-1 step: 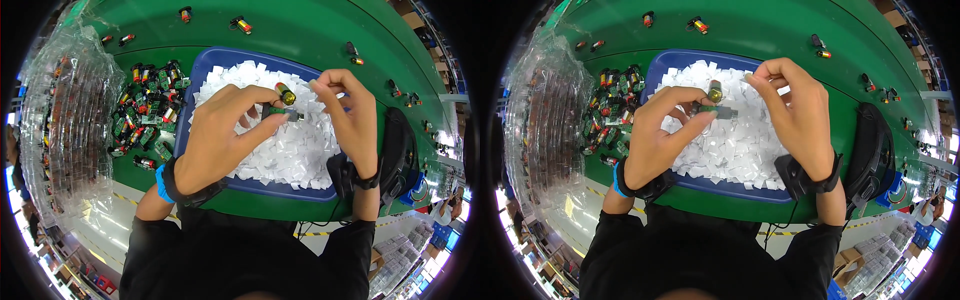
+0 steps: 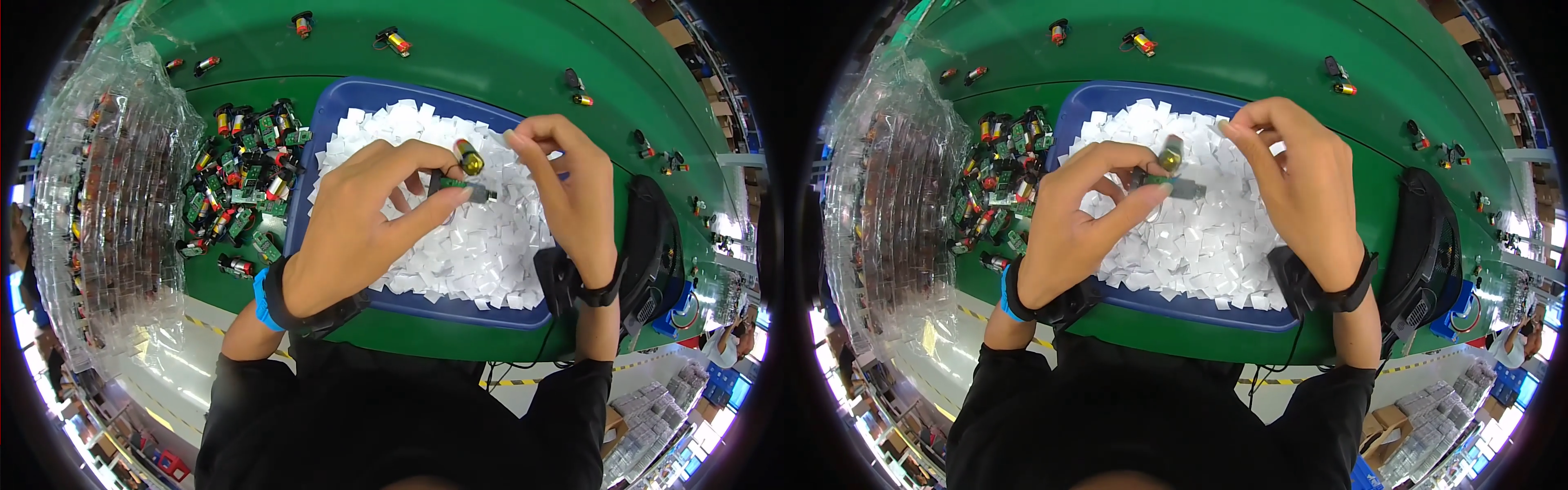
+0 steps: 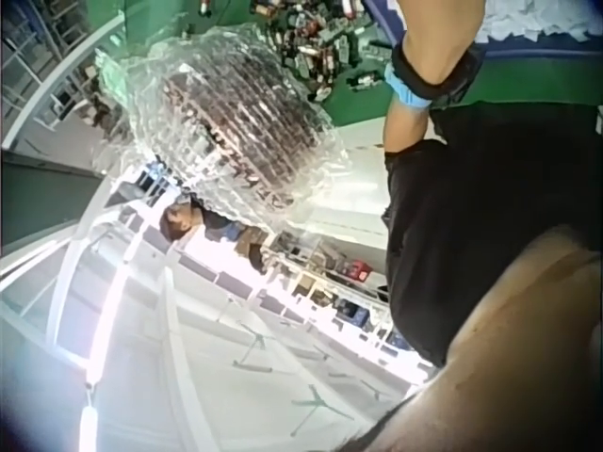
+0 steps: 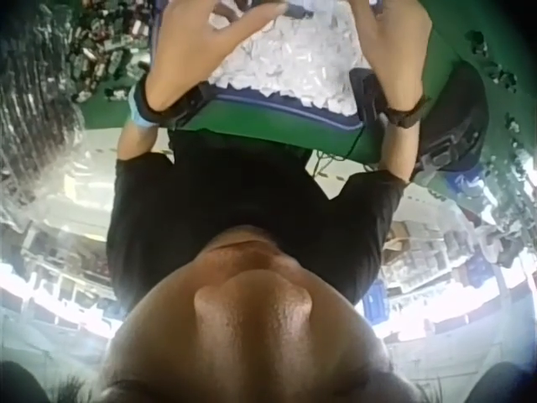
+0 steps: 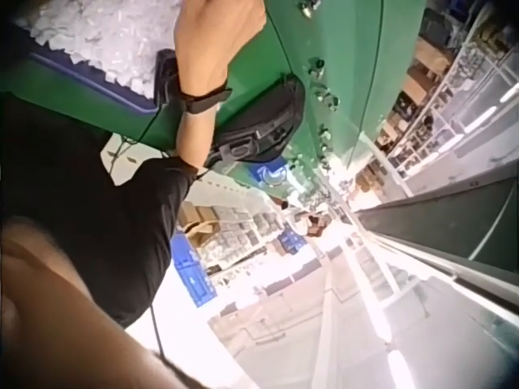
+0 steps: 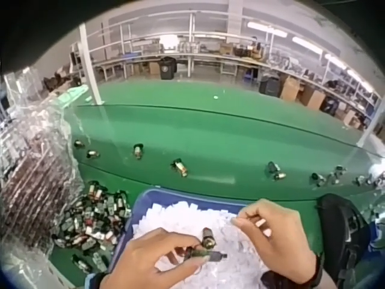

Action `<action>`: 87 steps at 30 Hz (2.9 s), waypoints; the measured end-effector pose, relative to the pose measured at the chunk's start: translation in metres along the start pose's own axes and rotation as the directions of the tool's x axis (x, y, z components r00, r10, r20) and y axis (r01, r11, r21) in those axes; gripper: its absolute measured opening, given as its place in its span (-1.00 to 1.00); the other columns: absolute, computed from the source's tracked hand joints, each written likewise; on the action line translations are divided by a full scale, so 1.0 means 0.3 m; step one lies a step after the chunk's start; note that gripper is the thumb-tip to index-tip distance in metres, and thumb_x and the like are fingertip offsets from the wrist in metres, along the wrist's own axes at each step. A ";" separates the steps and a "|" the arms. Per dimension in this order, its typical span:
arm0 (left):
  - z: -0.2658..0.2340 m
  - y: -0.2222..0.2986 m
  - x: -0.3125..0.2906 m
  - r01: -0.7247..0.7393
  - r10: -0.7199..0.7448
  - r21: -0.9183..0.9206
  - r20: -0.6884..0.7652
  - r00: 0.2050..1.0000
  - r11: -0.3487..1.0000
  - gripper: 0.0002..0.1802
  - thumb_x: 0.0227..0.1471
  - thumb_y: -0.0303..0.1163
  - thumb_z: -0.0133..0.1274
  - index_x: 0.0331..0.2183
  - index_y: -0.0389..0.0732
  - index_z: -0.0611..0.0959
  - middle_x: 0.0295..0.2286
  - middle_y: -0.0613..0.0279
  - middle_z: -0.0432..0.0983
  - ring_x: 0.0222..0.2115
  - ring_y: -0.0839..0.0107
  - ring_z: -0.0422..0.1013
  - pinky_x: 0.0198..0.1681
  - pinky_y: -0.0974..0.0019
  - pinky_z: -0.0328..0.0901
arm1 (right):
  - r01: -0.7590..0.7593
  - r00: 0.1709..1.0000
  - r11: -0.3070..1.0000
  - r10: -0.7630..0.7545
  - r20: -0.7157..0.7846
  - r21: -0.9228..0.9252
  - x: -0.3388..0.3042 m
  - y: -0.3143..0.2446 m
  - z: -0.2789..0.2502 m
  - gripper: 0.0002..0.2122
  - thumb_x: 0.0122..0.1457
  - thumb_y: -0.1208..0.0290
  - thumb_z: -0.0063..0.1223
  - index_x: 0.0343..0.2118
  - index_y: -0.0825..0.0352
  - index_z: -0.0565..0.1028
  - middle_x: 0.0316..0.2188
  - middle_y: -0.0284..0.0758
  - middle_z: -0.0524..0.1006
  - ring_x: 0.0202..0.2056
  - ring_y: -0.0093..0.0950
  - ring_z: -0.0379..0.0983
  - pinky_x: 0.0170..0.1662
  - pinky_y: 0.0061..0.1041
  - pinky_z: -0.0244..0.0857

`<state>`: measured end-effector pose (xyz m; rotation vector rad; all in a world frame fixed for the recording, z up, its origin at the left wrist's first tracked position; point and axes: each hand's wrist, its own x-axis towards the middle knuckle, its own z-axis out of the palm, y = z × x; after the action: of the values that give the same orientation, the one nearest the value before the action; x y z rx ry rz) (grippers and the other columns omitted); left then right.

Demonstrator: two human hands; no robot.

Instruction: The person picks up a circuit board and a battery, fits them together, and wraps a white adhesive strip around the components by hand. The person then places the assembled unit onto the green work surface and repeats the process.

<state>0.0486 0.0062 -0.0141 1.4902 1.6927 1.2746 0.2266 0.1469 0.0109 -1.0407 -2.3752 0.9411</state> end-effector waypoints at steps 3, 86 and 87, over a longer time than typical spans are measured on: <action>0.001 0.007 -0.001 0.053 -0.047 -0.101 0.059 0.997 0.993 -0.81 0.05 -0.46 0.22 -0.24 -0.24 0.65 -0.34 0.27 0.61 -0.35 0.49 0.50 -0.35 0.45 0.37 | 0.284 0.958 0.953 -0.286 0.006 0.106 0.009 0.003 0.007 -0.86 0.18 0.50 0.15 -0.23 0.42 0.54 -0.25 -0.30 0.60 -0.24 -0.46 0.53 -0.27 -0.55 0.42; -0.051 0.042 -0.011 0.306 -0.154 -0.533 0.310 0.938 0.789 -0.76 0.24 -0.46 -0.09 -0.09 -0.30 0.54 -0.42 0.34 0.46 -0.65 0.66 0.28 -0.61 0.55 0.20 | 0.708 0.682 0.691 -0.722 -0.113 -0.146 -0.088 -0.101 0.043 -0.67 -0.16 0.72 0.39 -0.29 0.44 0.52 -0.34 -0.13 0.66 -0.21 -0.24 0.61 -0.25 -0.40 0.55; -0.052 0.048 -0.010 0.335 -0.184 -0.522 0.320 0.930 0.784 -0.75 0.19 -0.50 -0.06 -0.08 -0.29 0.54 -0.43 0.35 0.46 -0.63 0.66 0.29 -0.59 0.54 0.21 | 0.691 0.698 0.707 -0.707 -0.118 -0.149 -0.091 -0.106 0.044 -0.68 -0.16 0.73 0.38 -0.29 0.45 0.53 -0.34 -0.12 0.66 -0.21 -0.24 0.61 -0.26 -0.41 0.55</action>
<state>0.0422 -0.0021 0.0044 0.9646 1.1518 1.2294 0.2211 0.1048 0.0220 -0.1460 -2.3722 0.4283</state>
